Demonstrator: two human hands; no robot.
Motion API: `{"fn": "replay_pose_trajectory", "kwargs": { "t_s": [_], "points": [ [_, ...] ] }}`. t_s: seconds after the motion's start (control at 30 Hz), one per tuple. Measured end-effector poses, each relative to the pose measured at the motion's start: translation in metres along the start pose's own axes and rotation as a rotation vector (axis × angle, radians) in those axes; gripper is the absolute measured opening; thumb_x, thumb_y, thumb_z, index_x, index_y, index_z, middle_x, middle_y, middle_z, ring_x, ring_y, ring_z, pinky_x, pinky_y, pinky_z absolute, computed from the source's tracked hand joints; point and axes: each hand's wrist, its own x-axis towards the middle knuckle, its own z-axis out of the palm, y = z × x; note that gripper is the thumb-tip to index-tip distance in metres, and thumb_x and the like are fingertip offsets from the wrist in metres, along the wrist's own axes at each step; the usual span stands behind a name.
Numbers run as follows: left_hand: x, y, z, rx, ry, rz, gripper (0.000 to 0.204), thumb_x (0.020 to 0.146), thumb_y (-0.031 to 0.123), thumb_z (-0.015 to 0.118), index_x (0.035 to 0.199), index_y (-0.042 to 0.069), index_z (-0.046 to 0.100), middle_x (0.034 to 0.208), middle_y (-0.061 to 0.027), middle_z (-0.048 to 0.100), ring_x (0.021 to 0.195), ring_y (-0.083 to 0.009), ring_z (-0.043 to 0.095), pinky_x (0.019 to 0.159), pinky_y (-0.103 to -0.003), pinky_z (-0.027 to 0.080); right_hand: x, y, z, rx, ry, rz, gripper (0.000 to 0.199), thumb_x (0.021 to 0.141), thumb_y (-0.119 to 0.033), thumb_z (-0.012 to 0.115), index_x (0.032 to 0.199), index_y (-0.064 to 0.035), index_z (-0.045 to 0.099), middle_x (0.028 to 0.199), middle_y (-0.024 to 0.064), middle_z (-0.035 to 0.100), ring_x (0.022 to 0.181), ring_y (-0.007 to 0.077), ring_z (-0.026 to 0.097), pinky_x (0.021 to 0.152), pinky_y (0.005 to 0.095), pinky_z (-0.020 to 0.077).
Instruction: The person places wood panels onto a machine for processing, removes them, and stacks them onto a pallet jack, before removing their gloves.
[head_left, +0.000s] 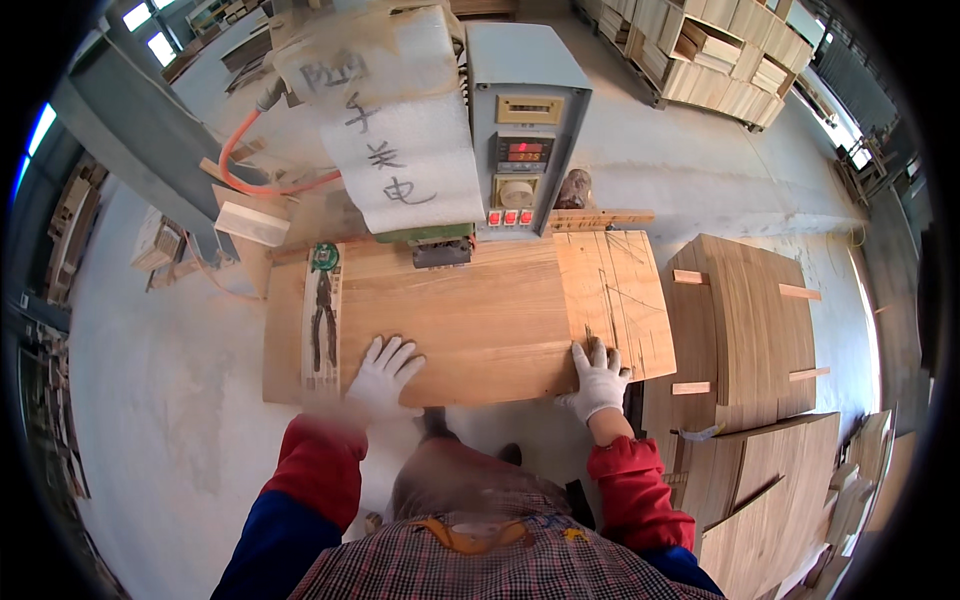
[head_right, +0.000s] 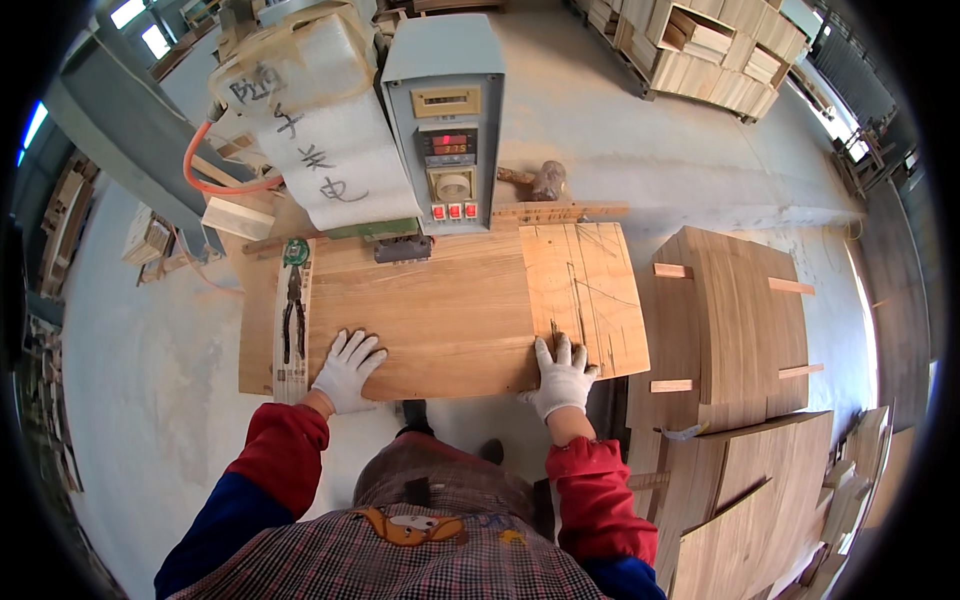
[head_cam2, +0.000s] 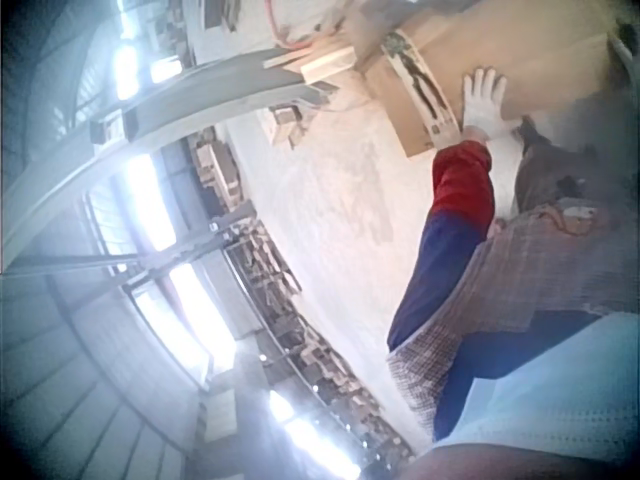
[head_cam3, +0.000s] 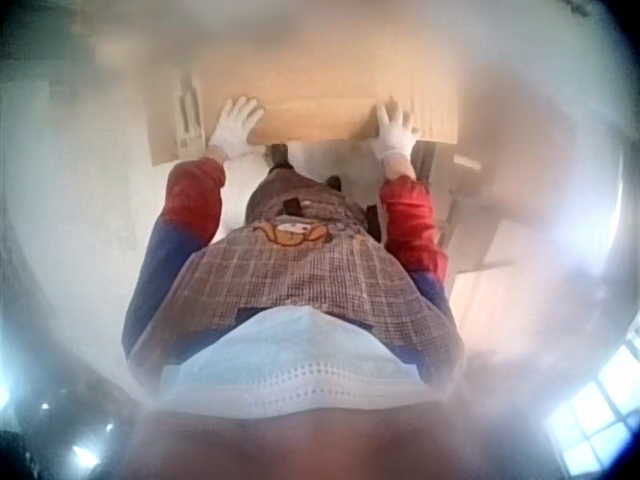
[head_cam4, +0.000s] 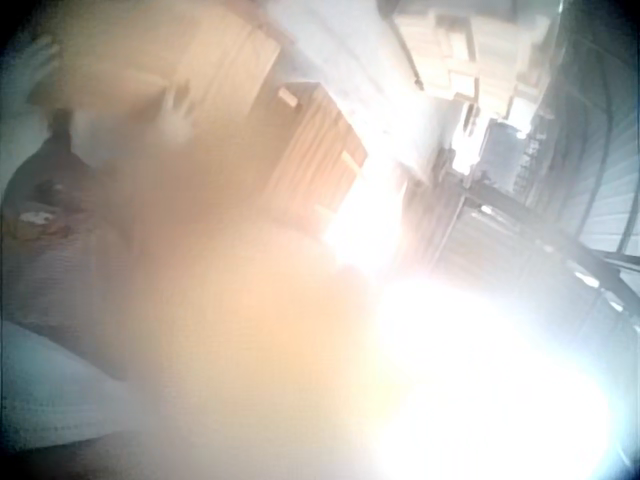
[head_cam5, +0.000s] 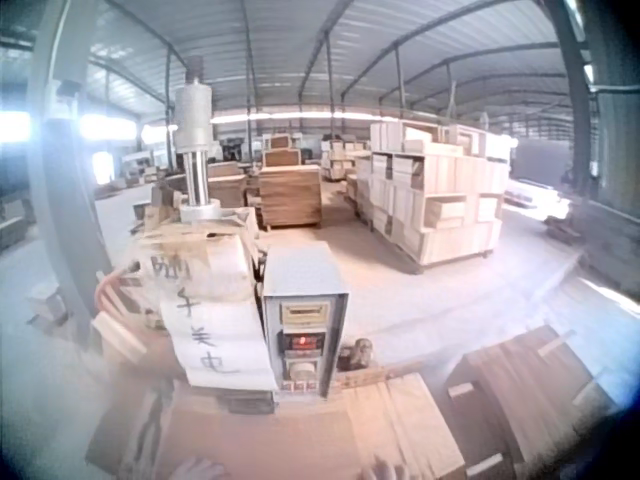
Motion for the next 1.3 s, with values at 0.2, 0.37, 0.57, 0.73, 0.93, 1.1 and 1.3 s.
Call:
{"fn": "replay_pose_trajectory", "kwargs": {
  "t_s": [0.2,0.37,0.57,0.73,0.93,1.1,1.3],
  "points": [
    [0.003,0.003,0.004,-0.051,0.032,-0.006,0.09,0.06,0.061,0.072,0.132,0.011,0.049,0.136,-0.0155,0.041,0.133,-0.0377,0.03,0.111,-0.058,0.016,-0.004,0.002,0.002,0.037,0.026,0.009,0.102,0.064,-0.046,0.081,0.147,-0.0241,0.027,0.154,0.0104,0.02,0.14,0.0355,0.019,0.108,0.0599,0.0231],
    [0.022,0.044,0.006,-0.164,0.061,0.001,0.088,0.065,0.06,0.07,0.134,0.011,0.047,0.139,-0.0157,0.039,0.135,-0.0374,0.026,0.112,-0.058,0.013,0.003,0.033,0.046,0.162,0.161,0.096,0.103,0.067,-0.043,0.078,0.147,-0.0106,0.023,0.152,0.0117,0.024,0.141,0.0312,0.021,0.111,0.0534,0.0225],
    [0.045,0.084,0.007,-0.221,0.026,-0.006,0.087,0.07,0.061,0.065,0.139,0.014,0.042,0.144,-0.015,0.035,0.137,-0.0366,0.022,0.113,-0.057,0.01,-0.018,0.06,0.054,0.399,0.255,0.194,0.096,0.069,-0.032,0.076,0.144,0.0013,0.024,0.145,0.0243,0.031,0.133,0.0375,0.033,0.106,0.0401,0.0351],
    [0.051,0.094,0.009,-0.146,-0.008,0.127,0.084,0.072,0.057,0.065,0.141,0.015,0.04,0.145,-0.0152,0.033,0.138,-0.0372,0.02,0.113,-0.058,0.009,-0.035,0.087,0.095,0.657,0.451,0.252,0.079,0.073,-0.034,0.073,0.135,0.0013,0.038,0.133,0.0251,0.044,0.121,0.0386,0.046,0.098,0.0401,0.0424],
    [0.029,0.093,0.021,-0.152,0.009,0.456,0.082,0.067,0.057,0.067,0.134,0.012,0.049,0.141,-0.0182,0.037,0.135,-0.0416,0.023,0.111,-0.061,0.009,-0.119,0.074,0.174,1.21,0.655,0.775,0.045,0.082,-0.043,0.069,0.099,-0.0024,0.058,0.084,0.0105,0.063,0.075,0.0204,0.061,0.065,0.0349,0.0508],
    [0.024,0.105,0.018,-0.16,-0.043,0.687,0.078,0.064,0.054,0.071,0.13,0.016,0.054,0.138,-0.0159,0.042,0.132,-0.042,0.031,0.11,-0.064,0.011,-0.201,0.057,0.213,1.868,0.235,0.709,0.04,0.091,-0.042,0.06,0.114,-0.0094,0.06,0.098,-0.0003,0.062,0.083,0.0107,0.058,0.063,0.0274,0.0492],
    [0.051,0.161,0.009,-0.146,0.065,1.008,0.062,0.063,0.04,0.074,0.119,0.016,0.061,0.13,-0.0137,0.049,0.124,-0.0386,0.04,0.105,-0.066,0.021,-0.247,0.075,0.185,2.115,0.644,0.627,0.036,0.095,-0.037,0.055,0.113,-0.006,0.06,0.095,-0.001,0.063,0.081,0.0097,0.06,0.068,0.0258,0.0502]
  ]
}}
